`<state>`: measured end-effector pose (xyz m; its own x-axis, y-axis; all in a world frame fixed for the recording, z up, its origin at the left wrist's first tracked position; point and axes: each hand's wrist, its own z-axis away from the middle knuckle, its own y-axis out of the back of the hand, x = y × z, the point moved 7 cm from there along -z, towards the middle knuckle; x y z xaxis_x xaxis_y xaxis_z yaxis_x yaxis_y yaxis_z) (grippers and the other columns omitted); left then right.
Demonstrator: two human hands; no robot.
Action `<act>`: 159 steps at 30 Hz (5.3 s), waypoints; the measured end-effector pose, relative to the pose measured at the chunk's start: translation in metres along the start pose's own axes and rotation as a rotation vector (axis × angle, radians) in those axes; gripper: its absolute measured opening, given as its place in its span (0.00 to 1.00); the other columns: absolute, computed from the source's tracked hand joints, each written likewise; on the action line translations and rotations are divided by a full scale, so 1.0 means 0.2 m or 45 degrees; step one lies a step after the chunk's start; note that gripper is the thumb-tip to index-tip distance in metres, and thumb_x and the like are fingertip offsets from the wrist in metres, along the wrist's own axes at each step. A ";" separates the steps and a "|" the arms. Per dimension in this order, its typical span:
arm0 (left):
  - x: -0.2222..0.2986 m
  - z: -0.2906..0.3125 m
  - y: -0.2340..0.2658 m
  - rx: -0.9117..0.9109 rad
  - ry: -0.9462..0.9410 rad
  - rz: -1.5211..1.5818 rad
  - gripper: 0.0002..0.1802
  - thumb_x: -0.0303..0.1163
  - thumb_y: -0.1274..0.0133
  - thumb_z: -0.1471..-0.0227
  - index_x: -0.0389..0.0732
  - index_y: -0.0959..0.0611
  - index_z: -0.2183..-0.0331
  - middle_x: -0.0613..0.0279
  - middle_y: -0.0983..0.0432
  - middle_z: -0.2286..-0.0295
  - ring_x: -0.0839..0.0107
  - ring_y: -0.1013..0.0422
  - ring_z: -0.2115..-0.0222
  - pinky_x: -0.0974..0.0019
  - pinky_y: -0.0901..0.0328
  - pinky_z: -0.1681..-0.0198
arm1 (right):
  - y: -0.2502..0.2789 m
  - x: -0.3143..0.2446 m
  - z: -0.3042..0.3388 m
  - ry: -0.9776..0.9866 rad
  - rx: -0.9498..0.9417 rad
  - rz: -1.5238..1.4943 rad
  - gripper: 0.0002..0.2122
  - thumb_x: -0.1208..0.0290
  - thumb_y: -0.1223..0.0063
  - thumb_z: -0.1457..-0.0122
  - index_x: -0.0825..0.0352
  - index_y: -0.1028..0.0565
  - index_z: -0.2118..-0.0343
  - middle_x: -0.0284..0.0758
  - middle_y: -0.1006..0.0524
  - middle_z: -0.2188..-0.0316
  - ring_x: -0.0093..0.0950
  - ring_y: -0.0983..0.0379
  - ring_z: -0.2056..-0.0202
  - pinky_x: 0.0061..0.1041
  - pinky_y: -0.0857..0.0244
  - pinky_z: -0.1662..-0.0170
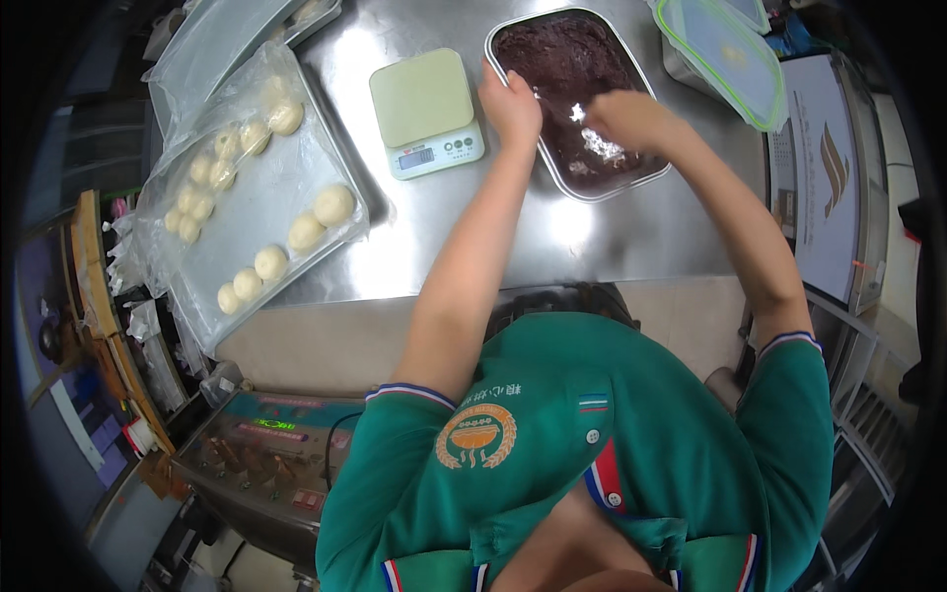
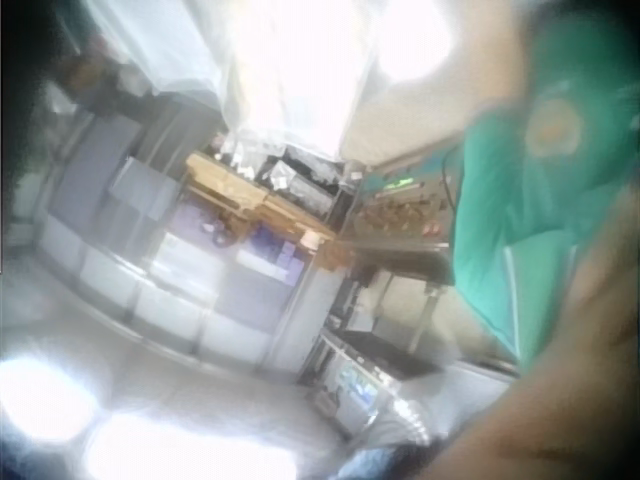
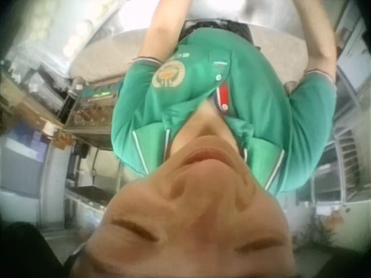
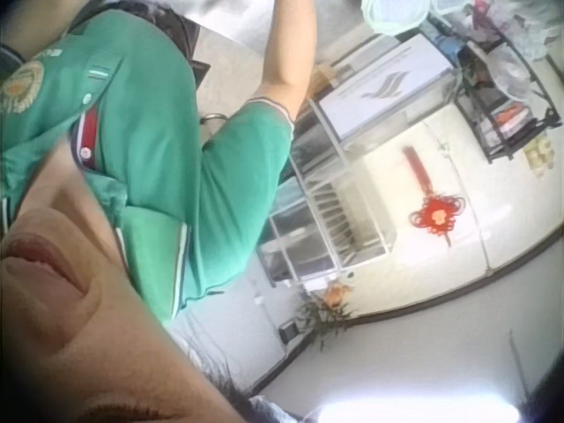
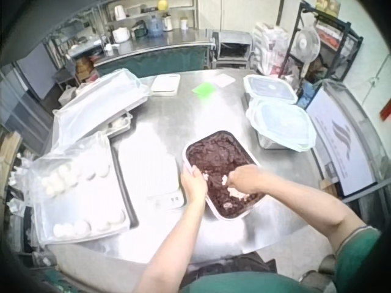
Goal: The person uses tongs to pick up round buns from a wooden tray, places them into paper and plastic bags, and hands the bags to customers. The person also handles cash, places it in a container, and later moves trays of dough balls and a container of filling on a stainless steel table.
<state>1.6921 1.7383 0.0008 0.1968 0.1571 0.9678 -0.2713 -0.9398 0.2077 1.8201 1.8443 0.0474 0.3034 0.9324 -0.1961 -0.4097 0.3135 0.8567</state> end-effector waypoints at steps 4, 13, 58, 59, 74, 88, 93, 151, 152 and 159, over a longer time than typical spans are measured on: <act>-0.01 -0.01 -0.02 -0.055 0.017 0.033 0.21 0.22 0.53 0.50 0.31 0.27 0.52 0.40 0.24 0.67 0.42 0.27 0.64 0.50 0.34 0.58 | 0.06 -0.07 -0.03 -0.031 0.050 0.067 0.10 0.68 0.50 0.43 0.61 0.19 0.63 0.42 0.20 0.66 0.42 0.24 0.62 0.39 0.31 0.58; -0.04 -0.01 -0.03 -0.037 -0.014 0.008 0.26 0.25 0.52 0.48 0.26 0.31 0.47 0.38 0.25 0.65 0.42 0.29 0.62 0.49 0.35 0.58 | 0.11 -0.01 -0.16 0.229 0.210 -0.312 0.10 0.69 0.51 0.41 0.64 0.20 0.61 0.38 0.20 0.75 0.35 0.22 0.69 0.33 0.30 0.64; -0.04 0.05 -0.01 -0.020 0.172 0.146 0.33 0.20 0.55 0.52 0.31 0.38 0.42 0.35 0.33 0.54 0.42 0.34 0.53 0.51 0.41 0.47 | 0.13 0.06 0.33 -0.424 0.750 0.547 0.28 0.77 0.54 0.47 0.70 0.38 0.40 0.40 0.25 0.77 0.36 0.24 0.80 0.32 0.29 0.78; -0.03 0.07 -0.01 0.018 0.210 0.123 0.34 0.20 0.56 0.52 0.30 0.41 0.41 0.33 0.36 0.52 0.42 0.36 0.51 0.51 0.43 0.45 | 0.15 0.10 0.31 -0.440 0.797 0.547 0.28 0.77 0.53 0.47 0.69 0.38 0.40 0.39 0.25 0.78 0.36 0.24 0.80 0.32 0.29 0.78; -0.01 0.12 -0.02 0.135 0.310 0.187 0.37 0.18 0.60 0.51 0.25 0.50 0.39 0.31 0.49 0.43 0.41 0.50 0.40 0.51 0.54 0.36 | 0.06 0.07 0.19 -0.603 0.604 0.225 0.23 0.80 0.57 0.46 0.76 0.37 0.45 0.48 0.21 0.76 0.45 0.22 0.73 0.42 0.28 0.72; -0.02 0.12 -0.02 0.207 0.237 0.114 0.37 0.17 0.58 0.54 0.27 0.46 0.40 0.33 0.43 0.45 0.41 0.46 0.43 0.49 0.51 0.39 | -0.03 0.07 0.07 -0.445 0.511 0.446 0.26 0.78 0.56 0.46 0.73 0.39 0.41 0.46 0.20 0.75 0.38 0.20 0.73 0.36 0.27 0.74; -0.03 0.13 -0.02 0.194 0.274 0.160 0.38 0.17 0.58 0.54 0.27 0.46 0.40 0.34 0.44 0.45 0.41 0.47 0.42 0.51 0.52 0.37 | -0.03 0.15 -0.01 -0.577 0.589 0.302 0.26 0.78 0.58 0.45 0.78 0.42 0.41 0.47 0.21 0.75 0.40 0.20 0.73 0.37 0.27 0.73; 0.10 -0.10 0.05 -0.550 -0.150 -0.561 0.23 0.32 0.55 0.42 0.40 0.31 0.45 0.49 0.30 0.50 0.49 0.30 0.53 0.53 0.34 0.53 | -0.10 0.31 0.50 -0.204 0.264 0.344 0.17 0.75 0.54 0.45 0.58 0.24 0.52 0.40 0.22 0.74 0.40 0.23 0.71 0.39 0.30 0.69; 0.07 -0.13 0.04 -0.585 -0.093 -0.561 0.22 0.31 0.57 0.42 0.43 0.31 0.45 0.50 0.28 0.51 0.49 0.29 0.54 0.52 0.33 0.54 | -0.10 0.28 0.46 -0.164 0.246 0.334 0.18 0.75 0.54 0.44 0.57 0.25 0.50 0.40 0.22 0.74 0.40 0.23 0.72 0.39 0.30 0.70; 0.03 -0.10 0.06 -0.477 0.045 -0.562 0.22 0.28 0.59 0.42 0.48 0.28 0.45 0.49 0.21 0.61 0.48 0.26 0.60 0.52 0.32 0.56 | -0.06 0.11 0.27 -0.181 0.255 0.449 0.10 0.74 0.53 0.44 0.63 0.25 0.59 0.42 0.21 0.76 0.40 0.22 0.70 0.38 0.28 0.69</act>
<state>1.6709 1.7338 0.0128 0.3375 0.5259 0.7807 -0.4867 -0.6124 0.6230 1.8791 1.8519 0.0580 0.2959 0.9380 0.1807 -0.3386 -0.0739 0.9380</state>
